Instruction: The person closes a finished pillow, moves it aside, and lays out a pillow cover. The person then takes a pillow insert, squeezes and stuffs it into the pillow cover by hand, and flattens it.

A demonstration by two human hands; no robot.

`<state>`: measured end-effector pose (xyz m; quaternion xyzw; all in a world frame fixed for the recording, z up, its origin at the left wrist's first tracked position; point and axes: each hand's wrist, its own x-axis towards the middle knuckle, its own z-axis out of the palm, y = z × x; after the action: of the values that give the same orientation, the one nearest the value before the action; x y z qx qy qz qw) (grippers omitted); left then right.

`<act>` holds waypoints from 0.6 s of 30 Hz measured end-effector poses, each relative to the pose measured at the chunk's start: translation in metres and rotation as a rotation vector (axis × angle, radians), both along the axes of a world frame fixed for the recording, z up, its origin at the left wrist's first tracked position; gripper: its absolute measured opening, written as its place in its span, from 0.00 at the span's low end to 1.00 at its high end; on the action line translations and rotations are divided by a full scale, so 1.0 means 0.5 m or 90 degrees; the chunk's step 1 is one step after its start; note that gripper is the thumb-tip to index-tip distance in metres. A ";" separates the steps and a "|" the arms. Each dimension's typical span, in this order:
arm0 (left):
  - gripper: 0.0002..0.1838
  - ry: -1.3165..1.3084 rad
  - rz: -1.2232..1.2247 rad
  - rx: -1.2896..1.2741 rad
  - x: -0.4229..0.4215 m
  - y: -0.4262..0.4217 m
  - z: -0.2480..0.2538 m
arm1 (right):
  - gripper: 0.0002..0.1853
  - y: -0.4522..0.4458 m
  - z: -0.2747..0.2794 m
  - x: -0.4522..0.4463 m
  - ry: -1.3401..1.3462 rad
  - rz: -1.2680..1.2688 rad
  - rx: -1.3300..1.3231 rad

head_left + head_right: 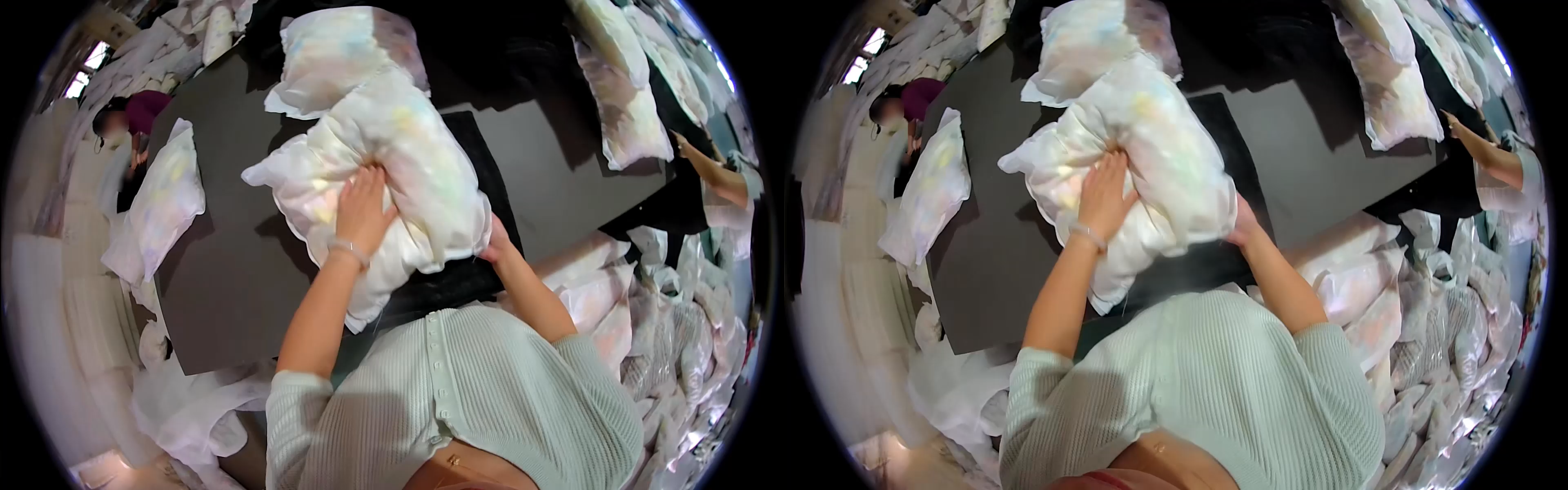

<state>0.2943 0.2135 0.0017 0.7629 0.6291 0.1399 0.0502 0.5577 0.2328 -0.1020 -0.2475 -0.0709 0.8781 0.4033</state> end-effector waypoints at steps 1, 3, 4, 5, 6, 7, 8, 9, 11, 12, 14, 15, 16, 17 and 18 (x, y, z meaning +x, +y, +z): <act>0.38 0.053 0.048 -0.044 -0.001 0.033 -0.021 | 0.26 -0.010 -0.001 -0.003 0.132 0.012 0.032; 0.38 0.095 0.072 -0.036 -0.025 0.123 -0.067 | 0.26 -0.015 0.035 -0.017 0.270 0.038 0.047; 0.38 0.138 0.100 -0.032 -0.022 0.136 -0.049 | 0.25 -0.010 0.026 -0.019 0.254 0.058 0.057; 0.38 0.143 0.095 -0.032 -0.012 0.140 -0.035 | 0.25 -0.011 0.018 -0.024 0.258 0.052 0.058; 0.36 0.114 0.092 -0.197 0.025 0.132 0.040 | 0.25 -0.017 0.020 -0.038 0.141 0.017 0.054; 0.34 0.084 0.090 -0.357 0.050 0.126 0.085 | 0.25 -0.015 0.024 -0.046 0.024 -0.018 0.054; 0.27 0.036 0.002 -0.179 0.041 0.081 0.031 | 0.25 -0.005 0.025 -0.049 0.143 -0.004 0.072; 0.27 0.043 -0.002 -0.174 0.035 0.036 0.003 | 0.25 0.005 0.026 -0.050 0.261 0.013 0.090; 0.23 -0.081 -0.090 0.096 0.021 -0.035 -0.027 | 0.28 0.006 0.040 -0.056 0.195 0.047 0.146; 0.23 -0.077 -0.092 0.088 0.009 -0.047 -0.018 | 0.28 -0.005 0.054 -0.054 0.200 0.042 0.139; 0.18 -0.261 -0.074 0.036 -0.009 -0.052 0.033 | 0.27 -0.007 0.088 -0.050 0.285 0.081 0.137; 0.18 -0.256 -0.078 0.038 0.008 -0.053 0.080 | 0.27 -0.006 0.084 -0.054 0.289 0.078 0.140; 0.18 -0.274 -0.001 0.079 0.039 -0.053 0.138 | 0.27 -0.004 0.076 -0.058 0.276 0.056 0.121; 0.18 -0.292 0.074 0.124 0.067 -0.047 0.167 | 0.27 0.003 0.075 -0.061 0.263 0.034 0.105; 0.18 -0.230 -0.021 0.233 0.095 -0.029 0.166 | 0.27 0.011 0.085 -0.066 0.263 0.031 0.111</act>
<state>0.3417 0.1990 0.0846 0.7323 0.5615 0.3844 0.0253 0.5245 0.2383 -0.0595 -0.0248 -0.0684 0.9101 0.4079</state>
